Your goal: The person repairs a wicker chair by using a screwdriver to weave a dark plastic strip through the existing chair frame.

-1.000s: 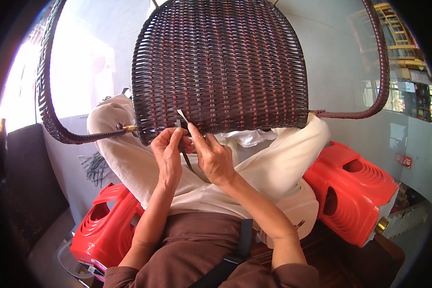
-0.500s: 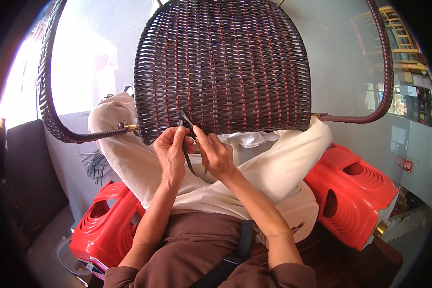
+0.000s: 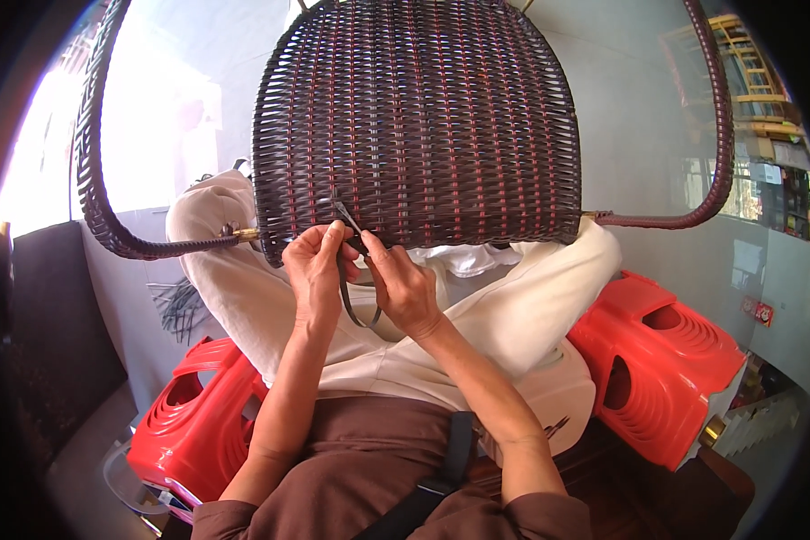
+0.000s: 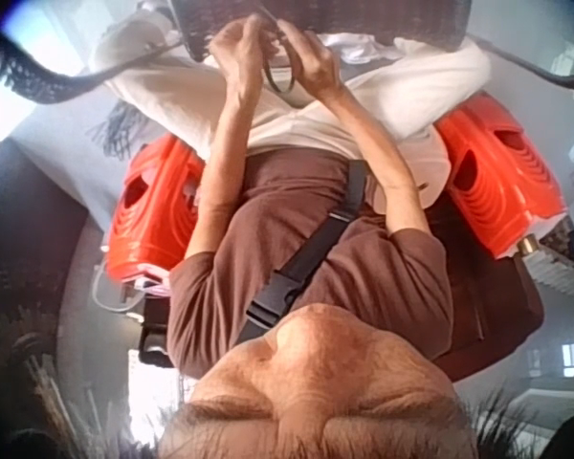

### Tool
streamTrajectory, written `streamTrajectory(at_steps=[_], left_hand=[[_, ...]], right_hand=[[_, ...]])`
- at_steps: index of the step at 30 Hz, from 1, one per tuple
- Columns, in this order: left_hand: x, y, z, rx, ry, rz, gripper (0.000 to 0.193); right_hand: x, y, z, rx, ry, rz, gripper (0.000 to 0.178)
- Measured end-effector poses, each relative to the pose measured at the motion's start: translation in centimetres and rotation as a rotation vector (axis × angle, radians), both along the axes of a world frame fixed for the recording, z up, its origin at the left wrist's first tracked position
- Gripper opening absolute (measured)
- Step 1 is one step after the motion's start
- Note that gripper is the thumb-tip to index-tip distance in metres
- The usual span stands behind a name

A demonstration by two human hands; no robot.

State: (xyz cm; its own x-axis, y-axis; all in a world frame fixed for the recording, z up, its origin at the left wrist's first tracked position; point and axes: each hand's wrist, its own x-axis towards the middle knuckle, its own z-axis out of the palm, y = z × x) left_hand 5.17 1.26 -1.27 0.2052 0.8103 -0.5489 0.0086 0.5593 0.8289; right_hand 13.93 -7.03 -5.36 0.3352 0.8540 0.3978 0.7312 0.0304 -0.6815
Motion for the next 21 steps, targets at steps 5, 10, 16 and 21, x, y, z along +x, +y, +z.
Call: streamTrajectory(at_steps=[5,10,16,21], left_hand=[[-0.8,0.5,0.9,-0.074,0.035,-0.127,0.026],[-2.4,-1.0,0.0,-0.042,-0.020,-0.141,0.019],[-2.0,-1.6,-0.9,-0.012,-0.037,-0.057,0.017],[-2.3,-1.3,-0.8,-0.011,-0.081,-0.026,0.018]], right_hand=[[0.2,-0.2,0.5,-0.056,-0.015,-0.012,0.041],[2.1,-1.4,3.9,-0.325,0.079,-0.009,0.040],[4.6,3.3,6.1,-0.249,0.105,0.072,0.014],[4.4,8.5,5.2,-0.319,0.068,0.232,0.019]])
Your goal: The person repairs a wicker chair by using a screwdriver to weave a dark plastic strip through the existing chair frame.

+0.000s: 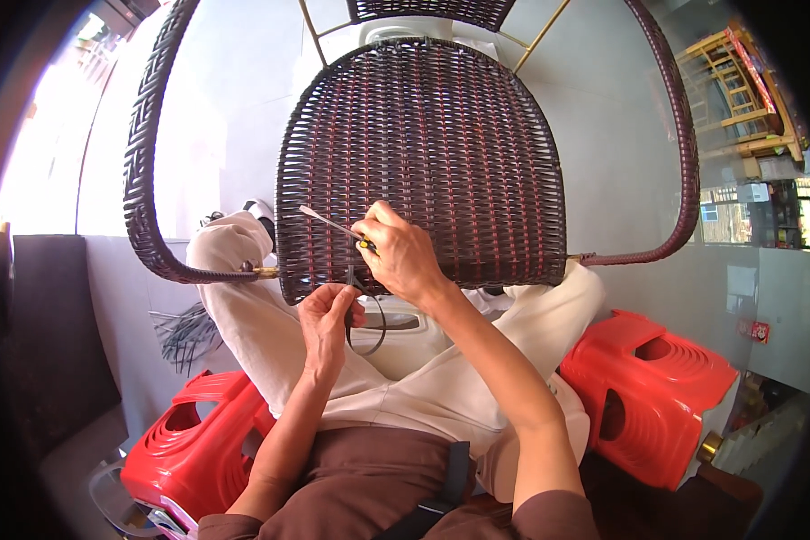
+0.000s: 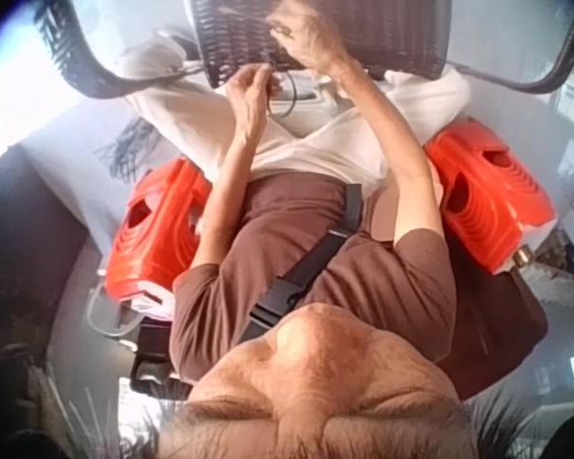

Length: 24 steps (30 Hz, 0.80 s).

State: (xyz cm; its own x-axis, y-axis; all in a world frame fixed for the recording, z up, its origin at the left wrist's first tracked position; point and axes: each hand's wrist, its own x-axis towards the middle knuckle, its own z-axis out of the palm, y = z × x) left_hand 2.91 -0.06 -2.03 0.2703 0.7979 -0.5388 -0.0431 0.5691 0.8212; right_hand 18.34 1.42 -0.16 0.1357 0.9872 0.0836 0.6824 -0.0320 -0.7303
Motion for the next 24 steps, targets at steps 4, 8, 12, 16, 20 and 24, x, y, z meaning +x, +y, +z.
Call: streamTrajectory(at_steps=[4,8,12,16,20,24], left_hand=[[0.1,0.1,0.1,-0.010,-0.052,-0.008,0.017],[-0.1,0.0,-0.3,-0.033,-0.063,0.013,0.017],[0.1,0.0,-0.2,-0.032,-0.052,0.009,0.013],[0.0,0.0,-0.1,-0.037,-0.060,-0.004,0.014],[-0.2,0.1,0.0,-0.038,-0.062,-0.004,0.014],[-0.7,0.1,-0.4,-0.040,-0.054,-0.039,0.016]], right_hand=[[0.5,0.7,-2.0,0.183,0.011,0.036,0.020],[0.0,0.8,0.0,0.061,-0.132,0.146,0.023],[0.2,0.8,-0.1,0.067,-0.194,0.200,0.022],[0.9,1.8,0.3,0.012,-0.143,0.232,0.015],[1.5,2.7,-0.5,-0.046,-0.107,0.300,0.015],[1.2,2.7,-0.1,-0.050,-0.115,0.348,0.014]])
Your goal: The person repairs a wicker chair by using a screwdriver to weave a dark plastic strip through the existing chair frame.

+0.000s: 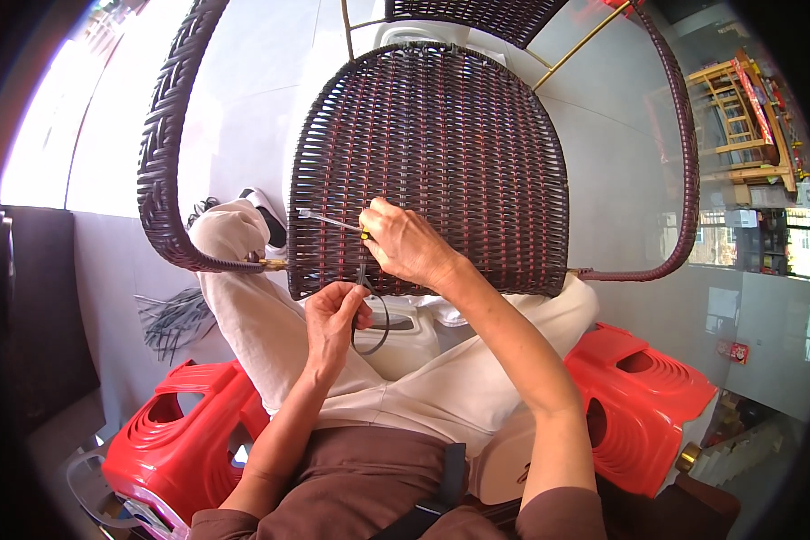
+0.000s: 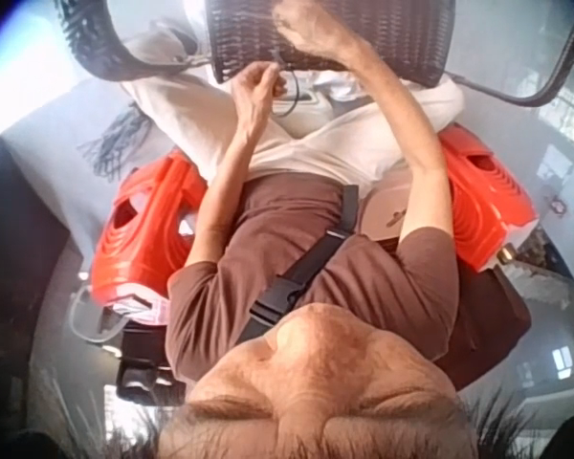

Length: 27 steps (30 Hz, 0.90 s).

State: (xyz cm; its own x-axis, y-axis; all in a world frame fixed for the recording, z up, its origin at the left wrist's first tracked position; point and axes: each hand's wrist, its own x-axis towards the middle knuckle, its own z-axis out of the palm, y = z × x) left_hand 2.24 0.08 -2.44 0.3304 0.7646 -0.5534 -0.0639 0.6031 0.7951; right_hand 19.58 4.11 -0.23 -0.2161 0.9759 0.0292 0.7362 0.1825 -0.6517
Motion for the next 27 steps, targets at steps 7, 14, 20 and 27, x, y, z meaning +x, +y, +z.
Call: streamTrajectory(at_steps=[7,14,20,27], left_hand=[[-0.6,0.2,1.3,-0.054,-0.096,-0.092,0.016],[-1.9,0.3,2.1,0.072,-0.070,-0.171,0.016],[-0.6,-0.1,0.9,0.528,0.122,-0.174,0.011],[0.7,1.4,2.2,0.722,0.519,-0.154,0.010]], right_hand=[[-0.3,0.9,0.8,0.141,-0.188,-0.006,0.016],[3.0,7.1,2.1,0.415,-0.293,-0.167,0.012],[6.0,10.1,6.6,0.714,-0.447,-0.238,0.013],[7.0,11.7,9.3,0.859,-0.589,-0.334,0.011]])
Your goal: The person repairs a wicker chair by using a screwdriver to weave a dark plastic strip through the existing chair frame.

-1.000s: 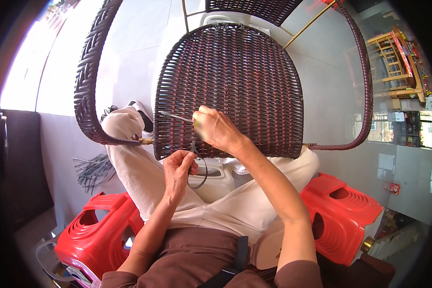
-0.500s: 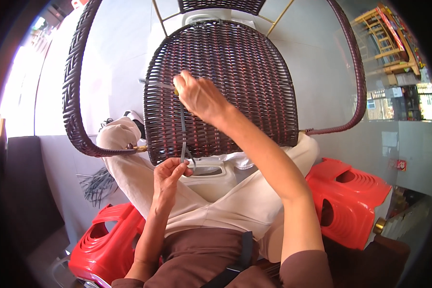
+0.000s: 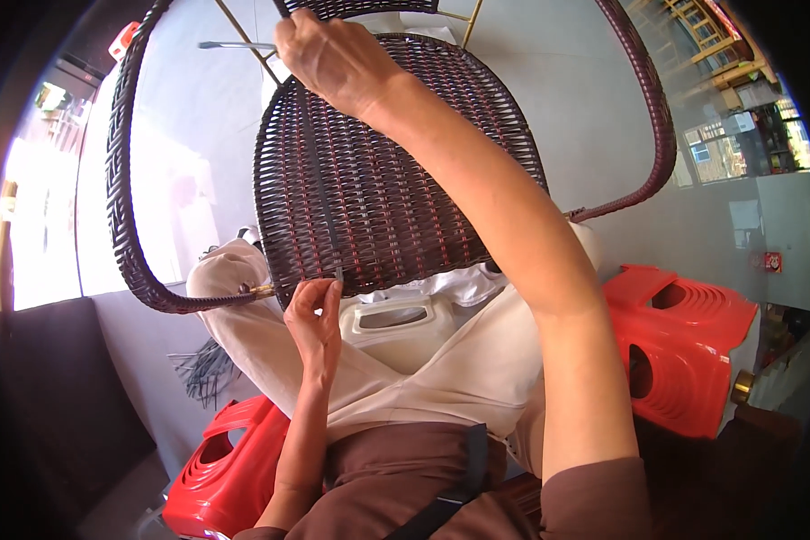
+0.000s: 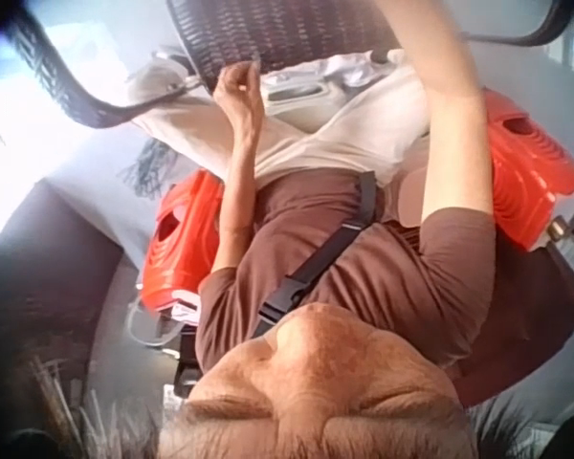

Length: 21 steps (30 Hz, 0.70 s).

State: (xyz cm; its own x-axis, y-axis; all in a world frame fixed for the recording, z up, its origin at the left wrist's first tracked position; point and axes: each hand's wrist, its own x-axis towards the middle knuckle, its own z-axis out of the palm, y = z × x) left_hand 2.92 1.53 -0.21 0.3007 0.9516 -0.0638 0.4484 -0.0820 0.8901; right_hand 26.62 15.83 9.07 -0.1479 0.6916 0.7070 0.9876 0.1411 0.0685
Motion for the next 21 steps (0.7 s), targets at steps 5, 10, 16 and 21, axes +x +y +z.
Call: streamTrajectory(at_steps=[5,10,16,21], left_hand=[[0.6,1.2,-0.4,0.120,-0.011,0.005,0.007],[1.9,4.9,0.0,0.220,-0.035,-0.132,0.017],[2.2,6.4,-1.1,0.205,0.018,-0.232,0.013],[3.3,7.1,-1.1,0.225,0.096,-0.156,0.014]], right_hand=[[-0.4,0.8,4.8,0.088,-0.075,0.043,0.012],[-2.2,0.1,6.5,0.102,-0.020,0.179,0.021],[-2.8,-1.0,7.7,-0.287,0.470,0.192,0.016],[-1.8,0.7,6.9,0.218,-0.053,0.067,0.012]])
